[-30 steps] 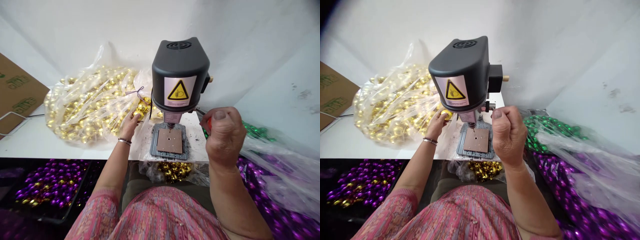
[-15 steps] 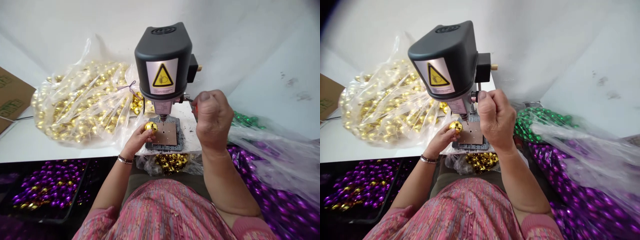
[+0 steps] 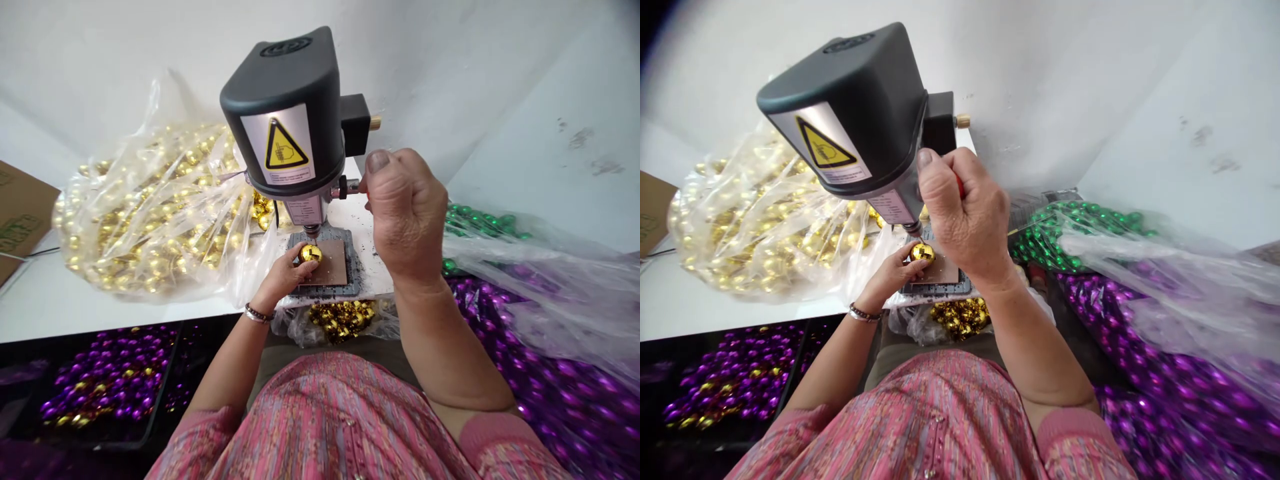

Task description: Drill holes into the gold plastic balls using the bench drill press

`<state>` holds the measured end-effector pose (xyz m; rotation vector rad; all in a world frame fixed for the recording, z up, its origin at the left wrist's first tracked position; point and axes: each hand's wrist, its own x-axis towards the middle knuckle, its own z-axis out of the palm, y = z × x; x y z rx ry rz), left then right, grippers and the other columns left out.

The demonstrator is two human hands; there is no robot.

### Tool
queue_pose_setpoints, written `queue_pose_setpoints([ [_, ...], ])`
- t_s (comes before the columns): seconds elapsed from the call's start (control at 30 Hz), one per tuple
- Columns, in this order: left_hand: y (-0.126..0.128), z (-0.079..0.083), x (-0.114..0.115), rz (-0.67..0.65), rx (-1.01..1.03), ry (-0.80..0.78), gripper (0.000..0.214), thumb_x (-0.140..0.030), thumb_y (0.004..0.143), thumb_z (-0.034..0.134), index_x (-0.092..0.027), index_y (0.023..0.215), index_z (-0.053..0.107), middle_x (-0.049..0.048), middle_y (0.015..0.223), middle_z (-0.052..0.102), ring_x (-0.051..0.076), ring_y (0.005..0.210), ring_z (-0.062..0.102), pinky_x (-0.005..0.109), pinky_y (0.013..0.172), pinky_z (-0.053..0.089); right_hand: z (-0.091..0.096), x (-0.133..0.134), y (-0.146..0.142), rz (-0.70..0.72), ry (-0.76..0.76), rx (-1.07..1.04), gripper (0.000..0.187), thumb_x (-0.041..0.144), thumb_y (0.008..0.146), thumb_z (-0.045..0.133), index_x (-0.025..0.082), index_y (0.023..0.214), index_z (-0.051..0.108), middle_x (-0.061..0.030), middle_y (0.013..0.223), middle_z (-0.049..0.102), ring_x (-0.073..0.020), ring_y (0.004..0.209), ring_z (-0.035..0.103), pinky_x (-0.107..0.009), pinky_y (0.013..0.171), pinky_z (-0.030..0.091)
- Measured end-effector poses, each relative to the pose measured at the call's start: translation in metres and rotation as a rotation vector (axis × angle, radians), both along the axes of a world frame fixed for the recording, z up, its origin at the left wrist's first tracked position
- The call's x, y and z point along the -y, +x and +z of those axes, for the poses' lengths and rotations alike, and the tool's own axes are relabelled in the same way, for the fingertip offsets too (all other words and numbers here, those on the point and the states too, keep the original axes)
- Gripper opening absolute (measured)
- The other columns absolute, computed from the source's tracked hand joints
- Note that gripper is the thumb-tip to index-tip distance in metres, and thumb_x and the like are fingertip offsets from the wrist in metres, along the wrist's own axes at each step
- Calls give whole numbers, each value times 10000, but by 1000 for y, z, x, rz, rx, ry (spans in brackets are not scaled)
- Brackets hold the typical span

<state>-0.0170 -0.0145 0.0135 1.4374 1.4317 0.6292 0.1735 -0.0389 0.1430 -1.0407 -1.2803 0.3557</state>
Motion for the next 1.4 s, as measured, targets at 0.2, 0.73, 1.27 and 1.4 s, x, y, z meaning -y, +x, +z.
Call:
queue_pose_setpoints([
  [0.2, 13, 5, -7, -66, -160, 180, 627, -305, 744, 756, -145, 1336, 628, 42, 940, 719, 163, 816, 623, 265, 772, 501, -1, 0, 2, 9, 19, 5, 438, 572, 927, 479, 198, 700, 471, 51, 606, 467, -53, 590, 434, -231, 593, 392],
  [0.73, 18, 3, -9, -98, -135, 204, 528, -295, 737, 769, -174, 1245, 687, 5, 962, 738, 157, 830, 631, 240, 767, 497, -55, 20, 9, -1, 123, 259, 124, 238, 905, 499, 213, 797, 557, 43, 721, 605, -65, 626, 524, -233, 622, 454],
  [1.27, 16, 2, -6, -103, -121, 237, 500, -260, 737, 761, -203, 1228, 684, 15, 1012, 741, 184, 900, 650, 273, 847, 497, -130, -7, -2, 5, 327, 24, 118, 274, 896, 485, 242, 963, 576, 15, 810, 628, -140, 778, 669, -338, 702, 564],
  [1.4, 17, 0, -7, -98, -141, 224, 512, -266, 738, 761, -192, 1236, 669, 22, 999, 737, 187, 892, 651, 281, 860, 497, -101, -1, -4, -15, 340, 15, 112, 286, 918, 492, 231, 934, 588, 25, 775, 613, -99, 661, 592, -306, 680, 545],
])
